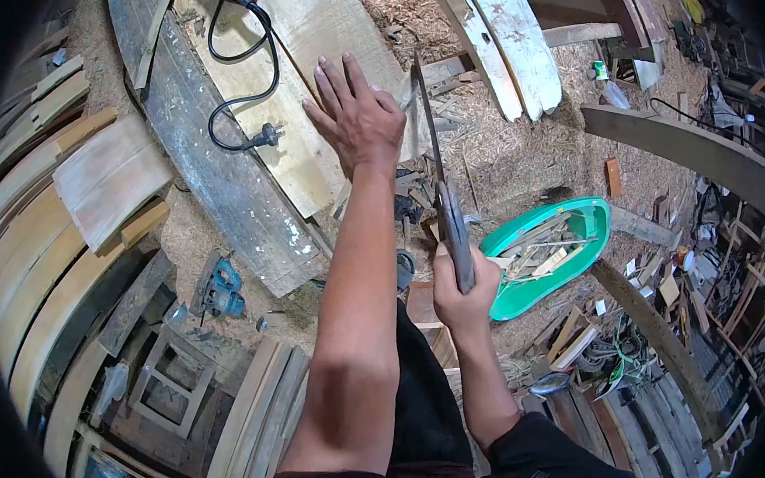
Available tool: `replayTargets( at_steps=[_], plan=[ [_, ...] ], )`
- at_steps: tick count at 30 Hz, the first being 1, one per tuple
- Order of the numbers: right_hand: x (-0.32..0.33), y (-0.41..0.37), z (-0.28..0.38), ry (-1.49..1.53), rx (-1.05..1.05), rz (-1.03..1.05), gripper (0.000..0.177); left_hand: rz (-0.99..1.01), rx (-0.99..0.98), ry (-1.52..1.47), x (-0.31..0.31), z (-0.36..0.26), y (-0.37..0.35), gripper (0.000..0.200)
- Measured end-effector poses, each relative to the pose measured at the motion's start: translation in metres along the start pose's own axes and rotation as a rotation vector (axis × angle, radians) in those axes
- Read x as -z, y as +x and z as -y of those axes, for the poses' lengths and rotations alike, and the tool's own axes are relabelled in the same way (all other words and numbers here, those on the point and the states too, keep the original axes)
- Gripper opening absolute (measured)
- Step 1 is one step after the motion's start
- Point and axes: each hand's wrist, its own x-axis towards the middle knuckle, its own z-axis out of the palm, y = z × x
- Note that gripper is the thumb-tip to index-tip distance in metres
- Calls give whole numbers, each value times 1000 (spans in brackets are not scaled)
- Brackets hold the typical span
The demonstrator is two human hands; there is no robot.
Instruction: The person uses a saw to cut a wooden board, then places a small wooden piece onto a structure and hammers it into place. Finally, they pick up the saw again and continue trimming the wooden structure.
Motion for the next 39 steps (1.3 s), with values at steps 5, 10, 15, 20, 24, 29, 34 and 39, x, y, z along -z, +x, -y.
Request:
replayTargets(
  at_steps=[5, 10, 15, 20, 24, 29, 34, 39],
  plan=[
    [-13, 45, -1, 7, -95, 22, 14, 3, 3, -27, 2, -1, 1, 65],
    [1, -3, -5, 34, -42, 6, 13, 14, 0, -8, 0, 1, -1, 64],
    [-8, 21, 13, 92, -106, 95, 12, 4, 0, -19, 0, -2, 1, 64],
    [-6, 12, -18, 58, -52, -34, 13, -19, -5, -32, -4, 1, 1, 64],
    [-14, 28, -10, 3, 7, -16, 12, -34, -9, -42, -4, 2, 0, 64],
    [-9, 3, -12, -6, 6, -25, 18, -52, -18, -23, -7, 2, 0, 65],
    [-17, 37, -10, 15, -48, -44, 20, -35, -11, -17, -6, 3, -1, 65],
    [-17, 25, -4, 69, -7, -23, 15, -40, -15, -12, -4, 1, 0, 66]
  ],
)
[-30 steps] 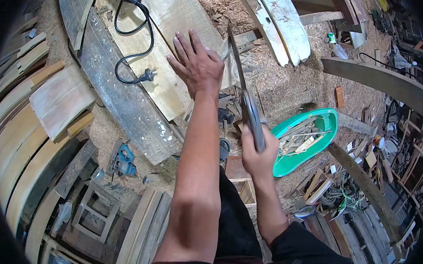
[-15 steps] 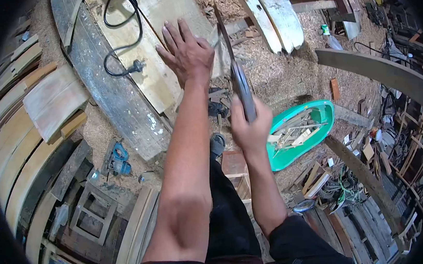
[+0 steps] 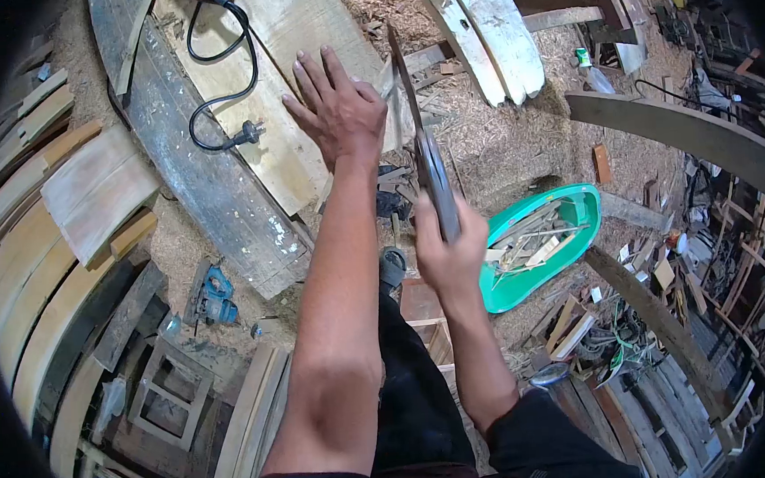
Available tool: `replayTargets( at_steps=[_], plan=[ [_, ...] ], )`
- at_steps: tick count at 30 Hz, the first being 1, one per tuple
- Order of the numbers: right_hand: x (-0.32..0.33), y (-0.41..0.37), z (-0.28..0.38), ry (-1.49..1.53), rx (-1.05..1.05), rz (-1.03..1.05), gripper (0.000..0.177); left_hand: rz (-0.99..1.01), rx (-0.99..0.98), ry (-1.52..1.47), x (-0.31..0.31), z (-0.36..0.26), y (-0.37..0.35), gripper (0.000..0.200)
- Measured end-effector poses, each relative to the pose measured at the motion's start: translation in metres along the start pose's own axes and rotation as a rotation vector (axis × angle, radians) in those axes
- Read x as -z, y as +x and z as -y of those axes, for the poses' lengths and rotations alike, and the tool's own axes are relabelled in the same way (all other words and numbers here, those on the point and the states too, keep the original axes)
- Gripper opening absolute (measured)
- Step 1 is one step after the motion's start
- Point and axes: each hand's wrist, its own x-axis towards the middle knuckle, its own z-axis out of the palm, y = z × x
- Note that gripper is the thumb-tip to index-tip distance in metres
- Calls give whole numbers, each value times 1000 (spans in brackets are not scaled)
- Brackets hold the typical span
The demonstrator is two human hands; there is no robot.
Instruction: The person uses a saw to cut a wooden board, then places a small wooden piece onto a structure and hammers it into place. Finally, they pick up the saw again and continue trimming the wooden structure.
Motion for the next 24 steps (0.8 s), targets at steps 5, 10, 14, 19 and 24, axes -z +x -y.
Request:
replayTargets(
  at_steps=[5, 10, 14, 19, 24],
  plan=[
    [1, 9, 0, -66, -10, -9, 13, 30, 10, 12, 2, -1, 2, 65],
    [8, -1, 7, -77, -12, 20, 11, 54, 13, 37, 3, -2, -1, 65],
    [11, -15, 6, -39, -15, -7, 12, 54, 12, 40, 4, -1, 2, 65],
    [-2, 33, 7, -138, -65, 59, 18, 45, 9, 52, 3, -2, 0, 65],
    [10, -23, 8, -37, 4, -51, 19, 37, 6, 45, 3, -1, 0, 65]
  ],
)
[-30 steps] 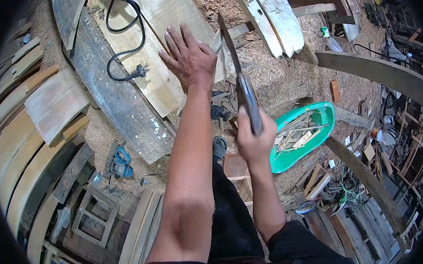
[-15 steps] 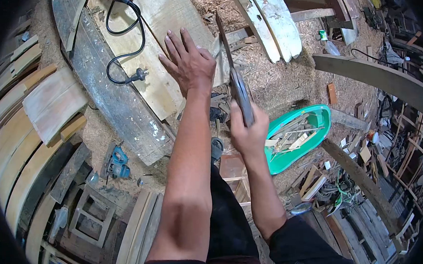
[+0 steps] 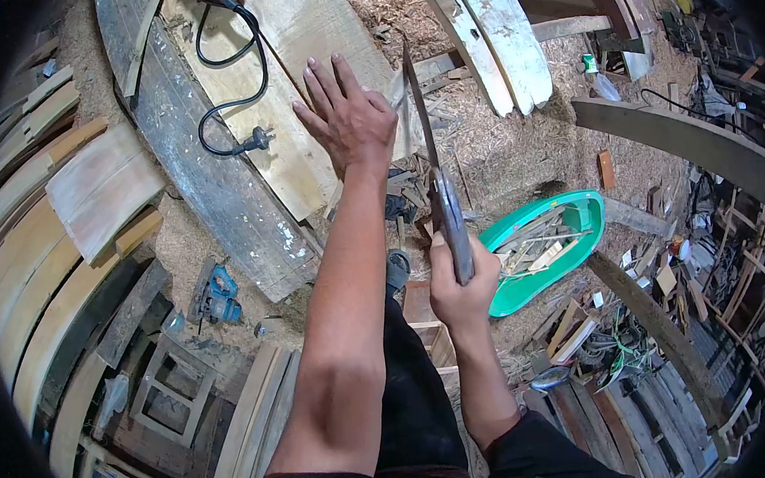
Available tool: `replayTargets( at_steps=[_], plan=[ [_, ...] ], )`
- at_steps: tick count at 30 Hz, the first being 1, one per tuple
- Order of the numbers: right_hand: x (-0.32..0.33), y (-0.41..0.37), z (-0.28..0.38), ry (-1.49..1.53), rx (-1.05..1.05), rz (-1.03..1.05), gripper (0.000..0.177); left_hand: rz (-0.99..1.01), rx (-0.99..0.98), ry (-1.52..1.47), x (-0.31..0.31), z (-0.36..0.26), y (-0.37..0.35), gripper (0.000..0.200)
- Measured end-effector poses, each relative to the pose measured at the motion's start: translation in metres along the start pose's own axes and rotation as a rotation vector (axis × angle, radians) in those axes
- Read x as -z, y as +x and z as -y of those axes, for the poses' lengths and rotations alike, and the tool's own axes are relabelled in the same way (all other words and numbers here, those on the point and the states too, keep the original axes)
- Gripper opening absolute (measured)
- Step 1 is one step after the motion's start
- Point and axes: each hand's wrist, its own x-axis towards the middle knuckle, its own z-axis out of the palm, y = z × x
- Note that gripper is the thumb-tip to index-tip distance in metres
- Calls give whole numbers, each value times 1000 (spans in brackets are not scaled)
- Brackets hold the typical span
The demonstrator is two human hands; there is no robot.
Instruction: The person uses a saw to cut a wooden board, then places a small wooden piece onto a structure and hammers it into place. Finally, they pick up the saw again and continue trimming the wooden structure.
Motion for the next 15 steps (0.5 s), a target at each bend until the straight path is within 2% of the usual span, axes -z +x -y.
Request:
replayTargets(
  at_steps=[4, 7, 8, 11, 15],
  plan=[
    [-13, 52, 8, -45, -123, 61, 23, 7, 5, -4, 1, 0, -4, 66],
    [-12, 43, 11, -51, -71, 75, 22, 11, 5, -7, 1, -1, -3, 66],
    [-3, 30, 19, 2, -130, 101, 20, 20, 3, 2, 0, -1, -4, 66],
    [6, 1, 19, 8, -89, 21, 17, 22, 4, 0, 2, 1, 2, 66],
    [-9, 46, 8, -103, -67, 67, 13, 30, 9, 14, 0, -1, 1, 67]
  ],
)
